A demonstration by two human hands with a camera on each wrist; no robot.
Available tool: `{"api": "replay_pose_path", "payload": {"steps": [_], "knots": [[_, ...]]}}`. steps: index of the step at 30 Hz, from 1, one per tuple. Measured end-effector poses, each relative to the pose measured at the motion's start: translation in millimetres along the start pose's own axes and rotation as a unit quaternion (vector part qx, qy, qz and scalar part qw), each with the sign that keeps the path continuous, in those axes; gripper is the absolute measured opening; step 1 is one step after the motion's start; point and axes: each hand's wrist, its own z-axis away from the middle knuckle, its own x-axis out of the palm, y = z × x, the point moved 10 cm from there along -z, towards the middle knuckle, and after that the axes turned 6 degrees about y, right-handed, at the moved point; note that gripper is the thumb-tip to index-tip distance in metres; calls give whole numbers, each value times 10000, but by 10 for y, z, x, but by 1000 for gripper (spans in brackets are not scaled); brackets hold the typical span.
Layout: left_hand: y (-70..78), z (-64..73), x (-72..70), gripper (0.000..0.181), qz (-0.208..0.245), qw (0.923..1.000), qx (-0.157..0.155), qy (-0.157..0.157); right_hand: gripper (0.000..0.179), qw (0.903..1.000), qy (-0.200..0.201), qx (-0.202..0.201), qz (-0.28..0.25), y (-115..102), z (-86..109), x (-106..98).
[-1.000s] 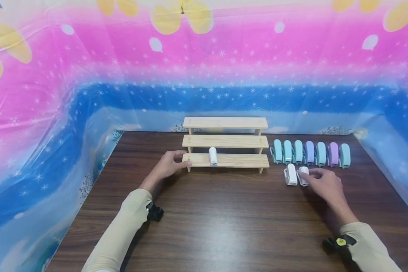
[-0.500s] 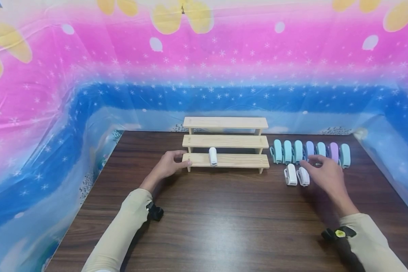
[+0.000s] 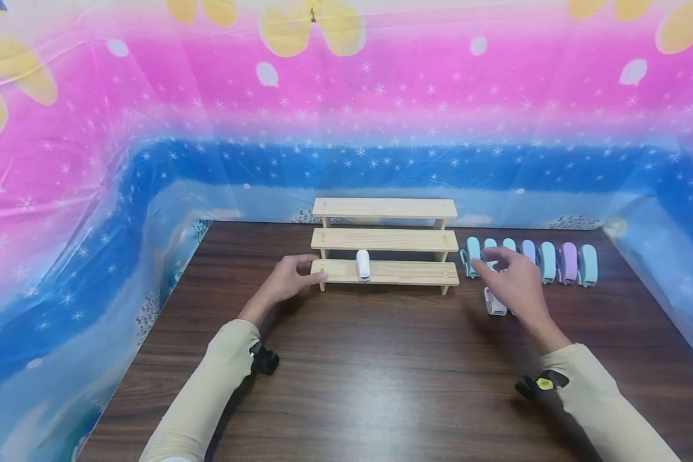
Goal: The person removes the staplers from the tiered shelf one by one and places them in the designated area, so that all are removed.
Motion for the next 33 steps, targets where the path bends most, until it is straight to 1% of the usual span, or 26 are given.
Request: {"api": "replay_pose_path", "payload": {"steps": [6,9,15,19,28,33], "knots": [[-2,-3,-6,60,11,10000,17,-4,58,9992,-6,-344,-215,-274,-53,247],[-5,-4,-3,60,9,10000,39,11,56,9984,-44,-442,-353,-391,-78,384],[-14,-6,4,60,-1,10000,32,34,51,9968,-189,-402,-670,-574,-116,629],[-15,-2,5,60,4,10000,-8,25,52,9959,-327,-340,-777,-688,-105,759],[-8,12,-2,60,14,10000,-35,5,48,9919,-422,-561,-1054,-975,-71,1010],[-4,14,-2,60,28,10000,-33,-11,45,9901,-588,-573,-1141,-1071,-19,1221]]}}
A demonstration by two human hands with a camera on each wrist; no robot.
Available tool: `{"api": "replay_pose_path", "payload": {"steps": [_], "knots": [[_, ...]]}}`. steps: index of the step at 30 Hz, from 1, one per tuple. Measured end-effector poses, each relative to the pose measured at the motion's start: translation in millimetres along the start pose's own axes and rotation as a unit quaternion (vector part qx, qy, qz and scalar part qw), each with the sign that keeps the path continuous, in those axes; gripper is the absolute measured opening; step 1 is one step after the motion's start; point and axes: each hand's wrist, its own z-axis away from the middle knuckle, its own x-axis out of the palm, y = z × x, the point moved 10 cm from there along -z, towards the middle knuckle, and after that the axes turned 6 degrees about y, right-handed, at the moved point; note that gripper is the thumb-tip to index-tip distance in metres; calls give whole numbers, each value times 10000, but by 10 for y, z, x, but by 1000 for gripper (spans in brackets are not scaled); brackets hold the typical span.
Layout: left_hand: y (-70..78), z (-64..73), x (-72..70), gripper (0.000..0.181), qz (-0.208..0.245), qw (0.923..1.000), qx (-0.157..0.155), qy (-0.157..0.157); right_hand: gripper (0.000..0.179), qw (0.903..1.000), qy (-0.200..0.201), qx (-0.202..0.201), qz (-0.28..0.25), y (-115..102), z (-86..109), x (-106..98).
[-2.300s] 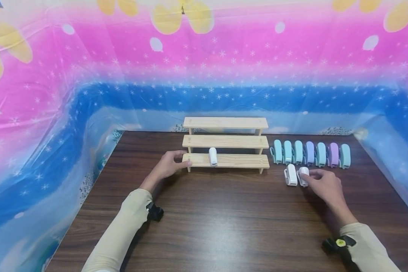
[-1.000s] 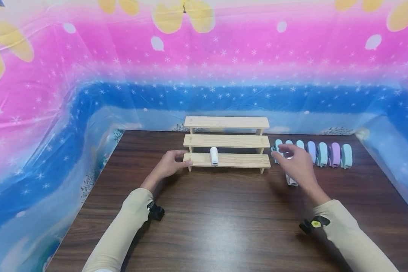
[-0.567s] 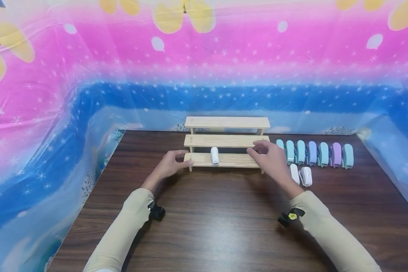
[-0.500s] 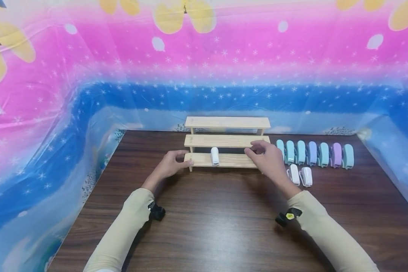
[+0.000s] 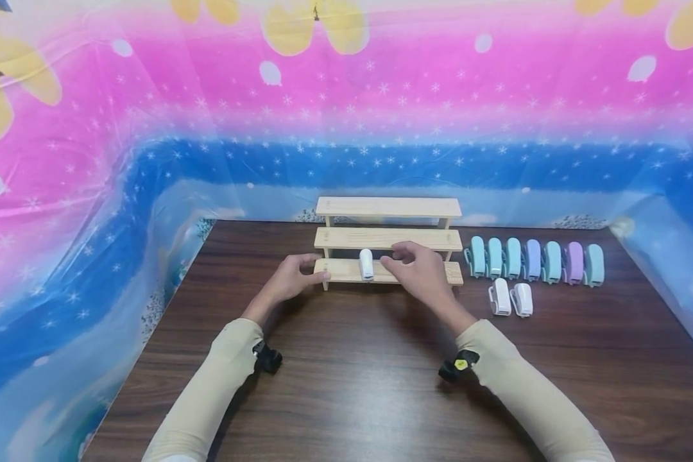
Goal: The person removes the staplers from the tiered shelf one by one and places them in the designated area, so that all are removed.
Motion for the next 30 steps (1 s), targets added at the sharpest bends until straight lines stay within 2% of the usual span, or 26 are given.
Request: {"api": "replay_pose_path", "payload": {"steps": [4,9,23,30], "knots": [[-4,1,6,61,-42,10000,3,-6,46,9999,-137,-3,21,-14,16,178],[-17,-8,10,61,-31,10000,-48,24,48,9999,-103,-73,73,-43,4,298],[7,-13,9,61,3,10000,25,4,49,9999,-78,-73,17,-11,-72,450],[-10,-13,13,63,0,10000,28,-14,50,9996,-155,-60,211,-22,-95,486]]}}
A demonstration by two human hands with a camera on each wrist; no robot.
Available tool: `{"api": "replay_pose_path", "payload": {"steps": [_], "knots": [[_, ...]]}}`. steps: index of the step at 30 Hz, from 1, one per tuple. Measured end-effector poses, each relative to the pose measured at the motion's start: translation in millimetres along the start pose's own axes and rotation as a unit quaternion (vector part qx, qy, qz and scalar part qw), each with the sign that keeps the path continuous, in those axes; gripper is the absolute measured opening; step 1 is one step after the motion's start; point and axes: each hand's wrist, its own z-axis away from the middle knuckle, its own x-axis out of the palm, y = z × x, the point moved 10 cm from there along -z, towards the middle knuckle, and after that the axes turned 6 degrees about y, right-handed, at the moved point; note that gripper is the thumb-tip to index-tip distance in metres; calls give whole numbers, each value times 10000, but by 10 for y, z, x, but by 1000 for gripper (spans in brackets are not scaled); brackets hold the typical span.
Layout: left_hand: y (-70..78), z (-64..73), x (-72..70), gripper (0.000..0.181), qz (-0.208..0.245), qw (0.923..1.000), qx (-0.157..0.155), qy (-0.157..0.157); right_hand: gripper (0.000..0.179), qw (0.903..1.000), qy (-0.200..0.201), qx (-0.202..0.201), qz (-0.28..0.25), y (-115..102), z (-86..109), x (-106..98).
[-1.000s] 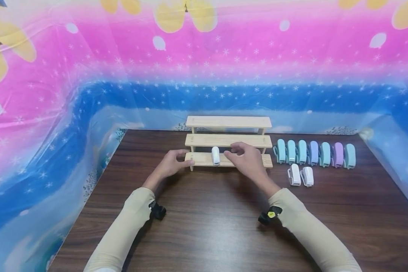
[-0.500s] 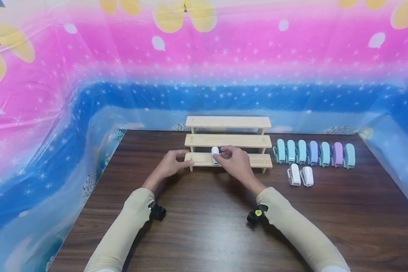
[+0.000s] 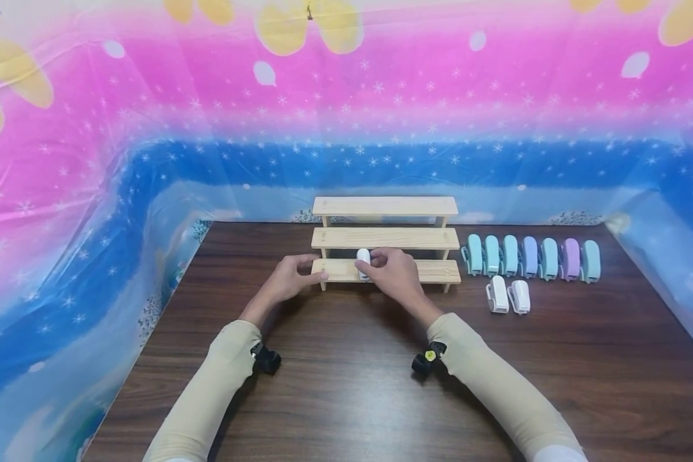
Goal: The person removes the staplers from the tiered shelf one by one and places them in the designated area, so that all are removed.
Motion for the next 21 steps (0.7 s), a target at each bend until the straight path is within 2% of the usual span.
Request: {"api": "replay_pose_path", "payload": {"steps": [21], "knots": [[13,1,-8,59,49,10000,-2,41,40,10000,-47,-9,-53,-7,1,-6]]}}
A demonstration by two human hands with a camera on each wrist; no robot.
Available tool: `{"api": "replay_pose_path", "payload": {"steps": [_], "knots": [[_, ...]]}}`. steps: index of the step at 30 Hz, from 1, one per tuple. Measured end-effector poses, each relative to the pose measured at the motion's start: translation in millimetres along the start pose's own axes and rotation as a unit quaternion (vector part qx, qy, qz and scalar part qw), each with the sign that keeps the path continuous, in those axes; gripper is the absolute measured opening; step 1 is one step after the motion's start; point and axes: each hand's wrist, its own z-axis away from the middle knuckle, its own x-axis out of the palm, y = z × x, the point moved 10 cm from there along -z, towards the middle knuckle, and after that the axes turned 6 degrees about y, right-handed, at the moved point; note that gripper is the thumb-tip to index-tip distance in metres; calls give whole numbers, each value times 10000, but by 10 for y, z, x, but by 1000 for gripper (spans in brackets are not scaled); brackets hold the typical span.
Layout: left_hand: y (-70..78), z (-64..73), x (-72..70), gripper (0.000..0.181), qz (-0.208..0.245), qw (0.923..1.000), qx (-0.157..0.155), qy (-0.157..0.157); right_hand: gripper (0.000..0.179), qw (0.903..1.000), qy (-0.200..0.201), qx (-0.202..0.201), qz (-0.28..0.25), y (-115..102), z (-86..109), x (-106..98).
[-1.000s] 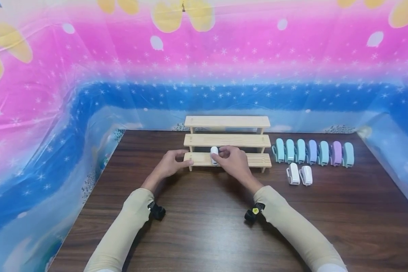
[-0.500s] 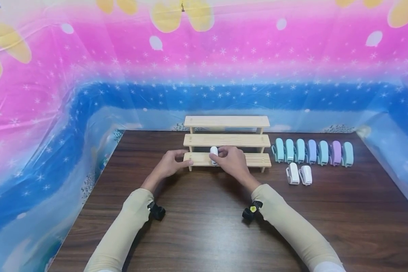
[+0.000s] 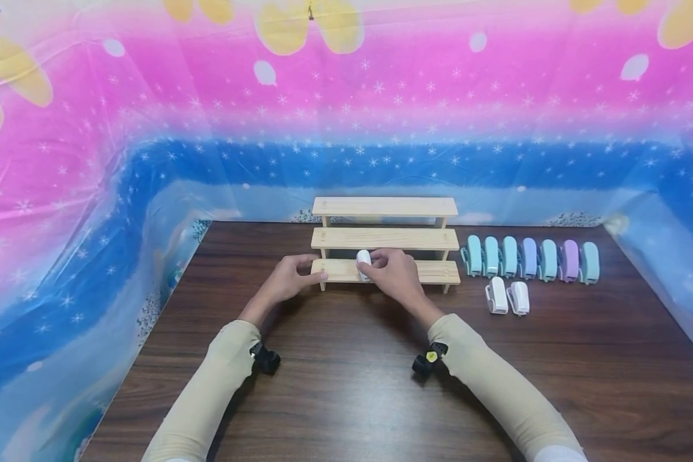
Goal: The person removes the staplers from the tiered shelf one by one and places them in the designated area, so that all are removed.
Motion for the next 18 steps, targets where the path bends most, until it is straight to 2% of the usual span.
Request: {"api": "replay_pose_path", "payload": {"steps": [8,18], "knots": [[-2,8,11,58,-2,10000,8,-12,41,9999,3,120,-62,17,33,-64],[-1,5,-1,61,-85,10000,-16,13,35,9995,37,177,-273,-7,36,-250]]}}
